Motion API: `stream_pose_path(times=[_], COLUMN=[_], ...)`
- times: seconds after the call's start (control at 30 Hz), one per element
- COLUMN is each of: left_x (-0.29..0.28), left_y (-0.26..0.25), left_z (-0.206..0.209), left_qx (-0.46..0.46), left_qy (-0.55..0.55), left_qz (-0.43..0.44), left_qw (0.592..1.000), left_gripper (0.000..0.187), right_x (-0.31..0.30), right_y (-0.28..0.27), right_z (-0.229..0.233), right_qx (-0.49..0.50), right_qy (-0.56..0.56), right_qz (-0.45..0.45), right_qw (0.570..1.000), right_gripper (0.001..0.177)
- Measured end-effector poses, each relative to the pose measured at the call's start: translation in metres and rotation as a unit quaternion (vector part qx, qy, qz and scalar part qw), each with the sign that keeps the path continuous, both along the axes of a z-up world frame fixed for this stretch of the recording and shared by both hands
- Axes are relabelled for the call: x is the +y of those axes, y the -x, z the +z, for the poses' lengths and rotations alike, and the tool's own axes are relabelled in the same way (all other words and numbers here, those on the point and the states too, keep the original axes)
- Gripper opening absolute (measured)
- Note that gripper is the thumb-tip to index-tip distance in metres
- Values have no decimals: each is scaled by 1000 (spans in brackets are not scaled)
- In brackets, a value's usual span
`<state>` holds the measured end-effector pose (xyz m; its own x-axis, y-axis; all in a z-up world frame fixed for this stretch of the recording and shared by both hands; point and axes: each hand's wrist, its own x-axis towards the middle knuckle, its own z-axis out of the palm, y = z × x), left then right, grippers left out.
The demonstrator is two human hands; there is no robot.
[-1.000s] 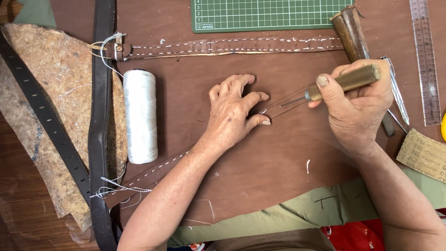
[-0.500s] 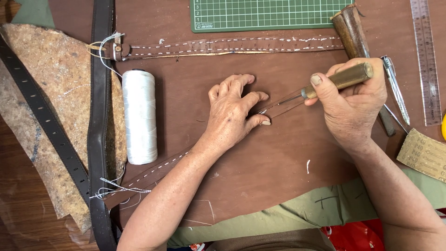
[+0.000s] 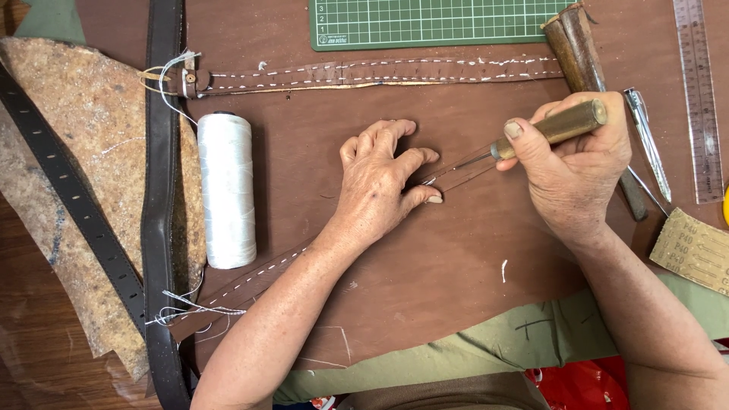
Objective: Hand-stitching a leather strap after punching holes with a mallet and prong punch.
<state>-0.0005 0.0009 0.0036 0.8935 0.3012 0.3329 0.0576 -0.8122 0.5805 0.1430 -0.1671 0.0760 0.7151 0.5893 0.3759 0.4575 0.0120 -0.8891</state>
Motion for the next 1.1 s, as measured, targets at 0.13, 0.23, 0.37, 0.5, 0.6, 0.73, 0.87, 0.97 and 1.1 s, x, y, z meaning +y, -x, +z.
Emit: stream_pose_path(times=[0.13,0.23,0.37,0.5,0.6,0.73,0.87,0.97,1.1], left_x=[0,0,0,-8,-27,-48,-53,-50,-45], left_y=[-1,0,0,-2,-12,-15,-16,-16,-22], left_z=[-2,-1,-3,9,24,22,21,22,29], left_qx=[9,0,8,-30,-109,-150,-190,-206,-216], left_qy=[-6,-3,-10,-24,89,183,177,150,133], left_qz=[3,1,2,15,-15,-38,-16,-10,6], left_qw=[1000,1000,1000,999,990,971,966,967,967], left_gripper=[52,52,52,66,59,58,36,30,38], right_x=[0,0,-2,-3,-8,-4,-3,-5,-19], right_y=[0,-1,3,4,3,19,22,13,-42], right_z=[-2,-4,-4,-1,-13,-12,-15,9,37], right_qx=[-1,-21,-55,-140,-219,-250,-227,-145,-161], right_qy=[3,-3,3,59,85,158,132,172,192], right_qz=[-2,10,13,16,-12,-52,-46,19,68], right_qw=[1000,1000,998,988,972,954,964,974,966], right_gripper=[34,35,36,42,44,37,42,42,46])
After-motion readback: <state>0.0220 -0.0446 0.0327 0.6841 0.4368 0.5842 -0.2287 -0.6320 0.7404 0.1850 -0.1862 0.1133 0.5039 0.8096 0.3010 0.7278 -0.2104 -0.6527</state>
